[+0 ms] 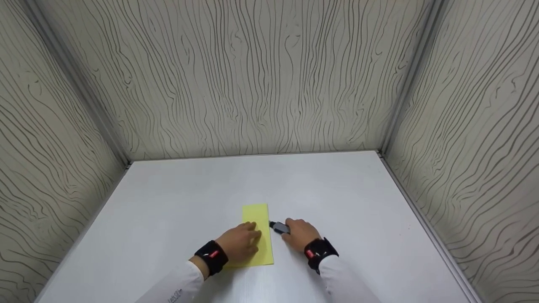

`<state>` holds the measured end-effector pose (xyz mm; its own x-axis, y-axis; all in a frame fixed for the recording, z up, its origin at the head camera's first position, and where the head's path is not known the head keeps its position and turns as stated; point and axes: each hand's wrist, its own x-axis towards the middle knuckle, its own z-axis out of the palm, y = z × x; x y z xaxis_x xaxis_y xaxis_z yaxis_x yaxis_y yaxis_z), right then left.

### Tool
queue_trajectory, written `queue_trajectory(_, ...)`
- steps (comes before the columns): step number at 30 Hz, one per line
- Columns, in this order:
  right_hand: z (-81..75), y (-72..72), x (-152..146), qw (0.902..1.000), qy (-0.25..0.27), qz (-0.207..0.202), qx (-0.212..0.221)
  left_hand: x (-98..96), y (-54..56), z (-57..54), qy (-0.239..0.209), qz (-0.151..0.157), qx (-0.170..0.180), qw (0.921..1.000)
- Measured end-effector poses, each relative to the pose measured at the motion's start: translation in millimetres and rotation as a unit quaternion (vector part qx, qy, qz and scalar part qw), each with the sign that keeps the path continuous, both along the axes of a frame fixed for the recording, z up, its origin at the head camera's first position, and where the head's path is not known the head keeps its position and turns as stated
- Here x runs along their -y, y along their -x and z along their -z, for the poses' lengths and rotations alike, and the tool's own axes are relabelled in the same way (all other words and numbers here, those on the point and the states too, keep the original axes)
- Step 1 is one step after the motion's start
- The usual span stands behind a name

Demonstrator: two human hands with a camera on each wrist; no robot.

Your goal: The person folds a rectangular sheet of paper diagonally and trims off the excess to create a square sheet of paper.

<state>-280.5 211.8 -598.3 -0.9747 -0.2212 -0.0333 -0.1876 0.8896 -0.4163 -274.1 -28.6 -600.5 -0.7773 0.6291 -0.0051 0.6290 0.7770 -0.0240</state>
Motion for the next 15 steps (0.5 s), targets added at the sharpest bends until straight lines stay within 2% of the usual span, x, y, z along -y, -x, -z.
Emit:
queue_trajectory(6, 1.9, 2.7, -0.3, 1.0, -0.007, 0.001, -0.001, 1.6, -0.1, 1.2, -0.038, -0.016, 0.019, 0.999)
queue_trajectory(10, 3.0, 5.6, -0.3, 0.9999, -0.007, -0.008, -0.007, 1.3, 0.3, 2.3, -0.04, -0.022, 0.018, 0.9988)
queue_trajectory(15, 4.0, 5.8, -2.0, 1.0, -0.007, -0.001, 0.0, -0.2, -0.3, 1.6, -0.042, -0.023, 0.025, 0.9986)
